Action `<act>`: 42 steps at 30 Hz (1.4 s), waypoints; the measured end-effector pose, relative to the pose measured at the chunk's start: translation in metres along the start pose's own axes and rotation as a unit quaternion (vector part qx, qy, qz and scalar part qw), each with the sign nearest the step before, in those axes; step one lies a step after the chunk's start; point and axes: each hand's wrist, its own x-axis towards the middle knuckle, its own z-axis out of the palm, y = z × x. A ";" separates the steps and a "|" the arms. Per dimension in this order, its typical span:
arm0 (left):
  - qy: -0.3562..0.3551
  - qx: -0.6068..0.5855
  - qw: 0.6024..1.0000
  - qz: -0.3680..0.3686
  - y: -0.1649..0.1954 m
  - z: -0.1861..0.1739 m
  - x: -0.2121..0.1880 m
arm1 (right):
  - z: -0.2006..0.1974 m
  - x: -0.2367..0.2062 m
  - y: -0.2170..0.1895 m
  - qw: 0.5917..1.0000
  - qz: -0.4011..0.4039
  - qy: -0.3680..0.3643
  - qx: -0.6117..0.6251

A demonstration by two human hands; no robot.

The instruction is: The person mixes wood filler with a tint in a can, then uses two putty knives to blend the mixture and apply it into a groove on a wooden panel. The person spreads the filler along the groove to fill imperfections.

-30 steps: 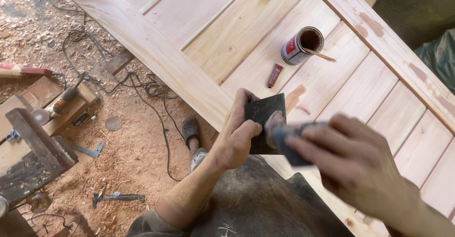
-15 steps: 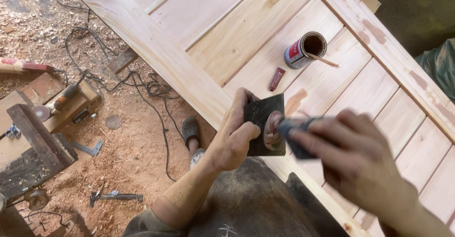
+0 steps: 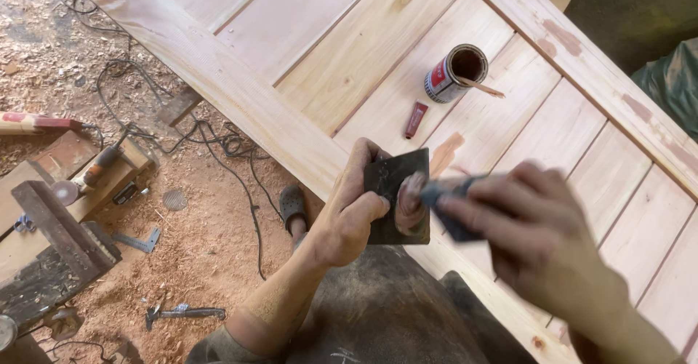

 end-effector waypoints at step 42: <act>-0.024 -0.002 0.998 -0.050 0.006 0.010 0.007 | 0.003 -0.022 0.015 0.999 -0.003 0.009 0.046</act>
